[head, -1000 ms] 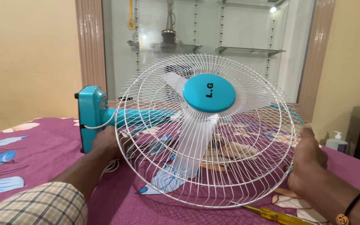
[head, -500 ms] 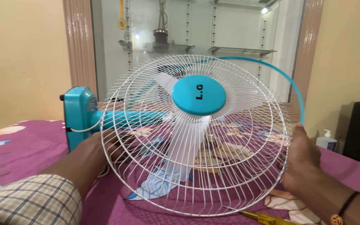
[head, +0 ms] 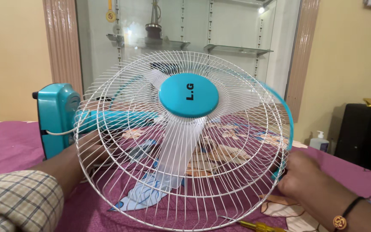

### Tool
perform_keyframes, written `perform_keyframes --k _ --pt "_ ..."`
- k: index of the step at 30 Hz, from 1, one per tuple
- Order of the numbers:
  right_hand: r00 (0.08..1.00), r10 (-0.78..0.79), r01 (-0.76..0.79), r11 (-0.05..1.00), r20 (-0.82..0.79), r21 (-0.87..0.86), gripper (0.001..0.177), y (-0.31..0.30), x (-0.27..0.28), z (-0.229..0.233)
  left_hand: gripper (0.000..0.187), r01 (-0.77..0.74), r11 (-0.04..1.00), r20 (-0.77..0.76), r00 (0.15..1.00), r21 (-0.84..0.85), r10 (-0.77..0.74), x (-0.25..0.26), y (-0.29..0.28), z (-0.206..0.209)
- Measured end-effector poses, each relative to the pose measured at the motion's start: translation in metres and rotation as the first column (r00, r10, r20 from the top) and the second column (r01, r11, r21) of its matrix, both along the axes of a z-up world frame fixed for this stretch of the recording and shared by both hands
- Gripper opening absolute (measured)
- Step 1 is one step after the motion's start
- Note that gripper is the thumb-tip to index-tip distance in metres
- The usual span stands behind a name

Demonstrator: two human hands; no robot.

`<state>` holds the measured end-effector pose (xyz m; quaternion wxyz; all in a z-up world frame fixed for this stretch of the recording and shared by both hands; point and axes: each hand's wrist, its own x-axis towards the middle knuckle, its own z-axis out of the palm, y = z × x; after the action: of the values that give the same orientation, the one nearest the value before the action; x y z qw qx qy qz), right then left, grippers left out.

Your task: The person assembles a small table fan by attaching the front wire cage and securing a teal plastic ring around it using a screwdriver. They align the cage, insert screws, and tighten them to complete the assembly.

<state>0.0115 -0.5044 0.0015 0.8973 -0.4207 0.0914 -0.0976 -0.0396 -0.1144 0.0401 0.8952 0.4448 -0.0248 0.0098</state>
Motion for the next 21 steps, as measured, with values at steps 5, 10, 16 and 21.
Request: perform_keyframes --k 5,10,16,21 --pt "0.997 0.081 -0.08 0.996 0.016 -0.04 0.02 -0.009 0.013 -0.014 0.022 0.021 1.0 0.0 1.0 -0.009 -0.021 -0.003 0.007 -0.003" --pt "0.999 0.034 -0.034 0.999 -0.017 0.002 0.023 -0.012 0.018 -0.018 0.021 0.054 0.999 0.021 0.998 -0.003 -0.054 -0.01 0.022 0.0" --pt "0.993 -0.073 0.074 0.997 -0.09 0.006 0.03 -0.02 0.03 -0.021 0.02 0.065 0.997 0.001 0.998 0.047 -0.066 -0.02 0.051 -0.002" --pt "0.996 -0.067 0.066 0.997 -0.053 -0.028 0.03 -0.016 0.028 -0.018 0.02 -0.002 0.974 -0.144 0.989 0.227 0.035 -0.041 0.087 0.007"
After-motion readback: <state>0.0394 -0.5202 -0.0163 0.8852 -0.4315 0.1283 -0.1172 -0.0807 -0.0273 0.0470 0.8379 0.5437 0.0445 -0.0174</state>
